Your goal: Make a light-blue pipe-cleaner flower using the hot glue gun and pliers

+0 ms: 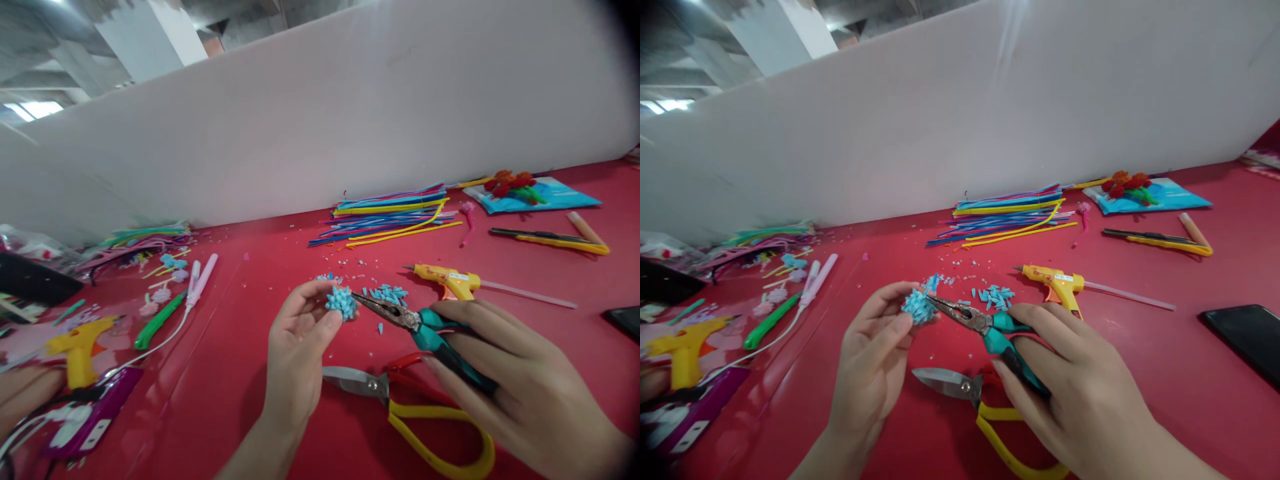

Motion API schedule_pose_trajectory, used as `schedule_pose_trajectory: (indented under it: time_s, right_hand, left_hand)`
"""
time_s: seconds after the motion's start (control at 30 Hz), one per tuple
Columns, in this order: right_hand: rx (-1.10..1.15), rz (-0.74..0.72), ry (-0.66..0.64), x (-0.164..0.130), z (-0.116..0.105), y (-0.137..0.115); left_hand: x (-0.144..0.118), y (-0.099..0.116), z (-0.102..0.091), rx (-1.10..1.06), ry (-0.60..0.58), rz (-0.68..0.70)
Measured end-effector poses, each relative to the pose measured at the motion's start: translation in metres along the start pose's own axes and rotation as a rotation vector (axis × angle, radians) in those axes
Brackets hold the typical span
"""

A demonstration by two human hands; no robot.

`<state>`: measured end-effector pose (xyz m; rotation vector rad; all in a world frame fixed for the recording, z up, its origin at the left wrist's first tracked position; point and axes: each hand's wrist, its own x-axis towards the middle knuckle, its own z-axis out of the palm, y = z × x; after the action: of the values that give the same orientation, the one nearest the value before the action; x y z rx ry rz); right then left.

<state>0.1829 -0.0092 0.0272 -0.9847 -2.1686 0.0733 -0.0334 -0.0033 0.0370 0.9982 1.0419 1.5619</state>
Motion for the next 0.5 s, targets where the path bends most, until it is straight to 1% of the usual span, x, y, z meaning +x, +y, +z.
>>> schedule_pose_trajectory:
  time_s: [0.17, 0.5]
  right_hand:
    - [0.007, 0.025, -0.027, 0.0009, -0.0010, -0.0008]
    - [-0.006, -0.014, -0.019, 0.0000, 0.0006, -0.0021]
  left_hand:
    - [-0.0001, -0.0018, -0.0003, -0.002, 0.004, -0.002]
    - [0.0003, -0.0006, -0.0006, -0.009, -0.009, 0.001]
